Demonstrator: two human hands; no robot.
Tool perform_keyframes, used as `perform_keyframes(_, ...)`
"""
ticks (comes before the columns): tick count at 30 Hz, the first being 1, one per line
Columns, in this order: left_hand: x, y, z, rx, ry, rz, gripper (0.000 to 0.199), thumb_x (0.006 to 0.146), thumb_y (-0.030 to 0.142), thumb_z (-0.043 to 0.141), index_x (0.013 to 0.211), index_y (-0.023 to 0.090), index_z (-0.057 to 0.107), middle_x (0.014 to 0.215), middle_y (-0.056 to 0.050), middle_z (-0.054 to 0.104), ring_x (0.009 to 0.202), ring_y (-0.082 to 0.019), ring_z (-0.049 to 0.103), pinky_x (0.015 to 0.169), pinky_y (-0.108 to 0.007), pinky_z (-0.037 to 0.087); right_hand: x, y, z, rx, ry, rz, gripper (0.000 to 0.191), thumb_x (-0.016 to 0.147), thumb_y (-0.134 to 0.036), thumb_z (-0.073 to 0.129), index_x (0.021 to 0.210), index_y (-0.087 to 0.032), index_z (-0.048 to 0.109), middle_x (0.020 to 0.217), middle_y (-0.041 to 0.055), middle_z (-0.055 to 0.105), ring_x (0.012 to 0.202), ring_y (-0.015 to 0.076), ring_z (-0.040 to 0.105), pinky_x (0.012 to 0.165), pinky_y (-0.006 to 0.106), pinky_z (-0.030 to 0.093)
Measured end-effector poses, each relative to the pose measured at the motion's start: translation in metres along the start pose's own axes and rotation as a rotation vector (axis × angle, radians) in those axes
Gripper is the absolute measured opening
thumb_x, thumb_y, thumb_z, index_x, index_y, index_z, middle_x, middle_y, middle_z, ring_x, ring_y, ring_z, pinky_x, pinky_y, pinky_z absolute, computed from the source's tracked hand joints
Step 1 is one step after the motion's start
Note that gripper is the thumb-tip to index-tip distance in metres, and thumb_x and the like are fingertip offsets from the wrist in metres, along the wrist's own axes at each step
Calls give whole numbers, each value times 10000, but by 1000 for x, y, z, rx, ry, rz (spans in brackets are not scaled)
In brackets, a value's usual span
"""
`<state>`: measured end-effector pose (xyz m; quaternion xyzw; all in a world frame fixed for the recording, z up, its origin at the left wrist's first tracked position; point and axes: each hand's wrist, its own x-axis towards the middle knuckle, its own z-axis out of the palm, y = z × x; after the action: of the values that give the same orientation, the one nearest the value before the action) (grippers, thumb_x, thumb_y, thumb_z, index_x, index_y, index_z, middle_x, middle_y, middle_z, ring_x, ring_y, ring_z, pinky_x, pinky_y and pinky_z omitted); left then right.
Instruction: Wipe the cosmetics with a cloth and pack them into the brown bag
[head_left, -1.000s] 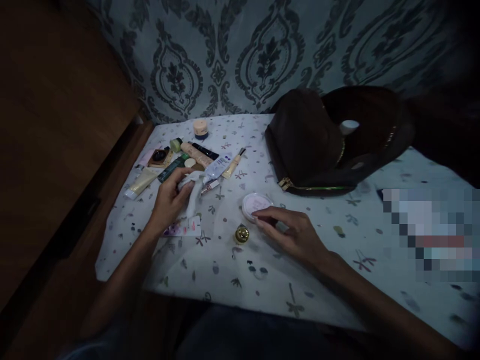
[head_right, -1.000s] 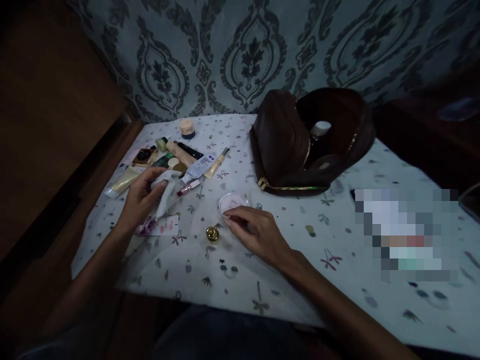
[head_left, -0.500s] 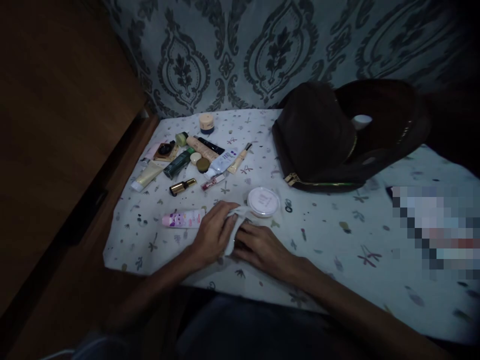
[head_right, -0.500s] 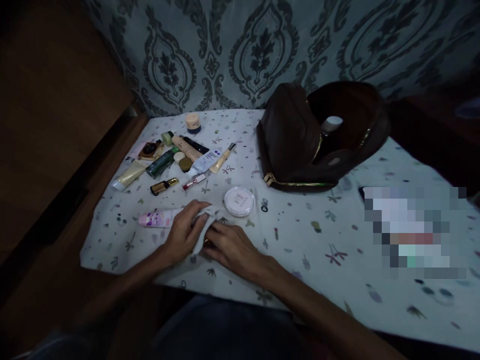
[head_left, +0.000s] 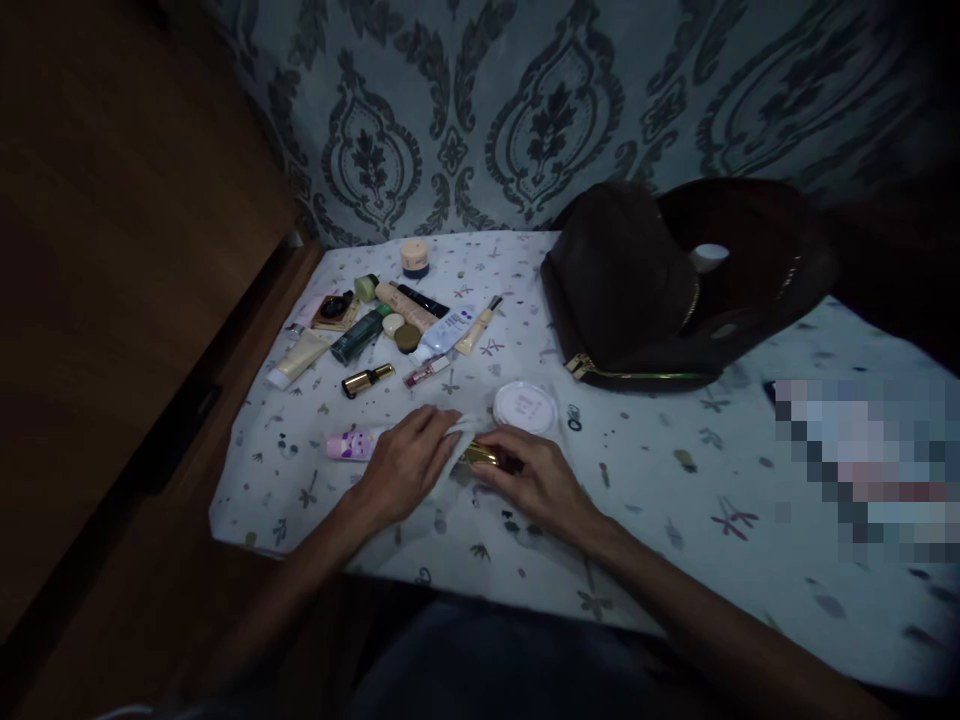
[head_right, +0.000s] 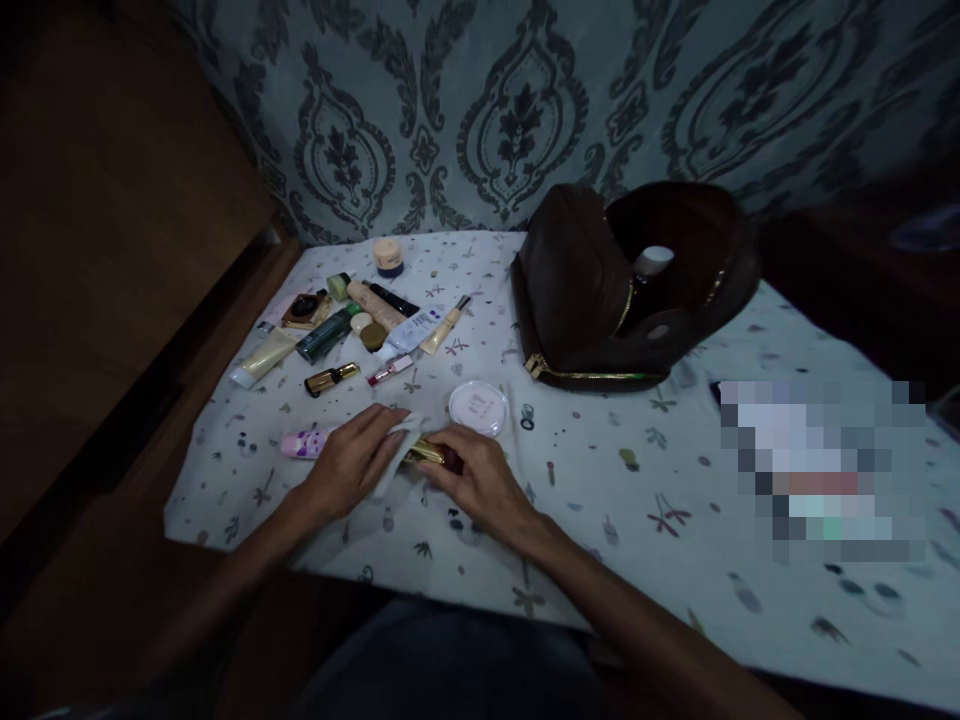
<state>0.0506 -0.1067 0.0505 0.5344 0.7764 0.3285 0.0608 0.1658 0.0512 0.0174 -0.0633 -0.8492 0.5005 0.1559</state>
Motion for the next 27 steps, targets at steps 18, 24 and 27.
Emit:
perform_keyframes(18,59,23,45,-746,252,-329,268,944,418,422,792,203,473,714,31,464,669,-117,465,632,-218,433,4,4,-10,696,59,165,278,796,-402,679,935,-187,572,740,-26,575,612,101,531,586,233,436)
perform_keyframes(24,57,13,59,-750,243,-496,334,899,472,484,1055,194,583,1144,-94,631,1123,-224,570,953,-359,472,5,6,-18,383,329,123,189,700,-271,720,866,-192,676,777,-15,522,649,117,480,599,243,402)
perform_keyframes(27,51,2,67,-804,250,-507,445,823,538,575,1127,216,607,1280,-109,604,1244,-267,528,1026,-380,441,4,3,-20,345,359,163,207,685,-270,734,880,-202,713,789,-6,527,663,132,492,608,256,415)
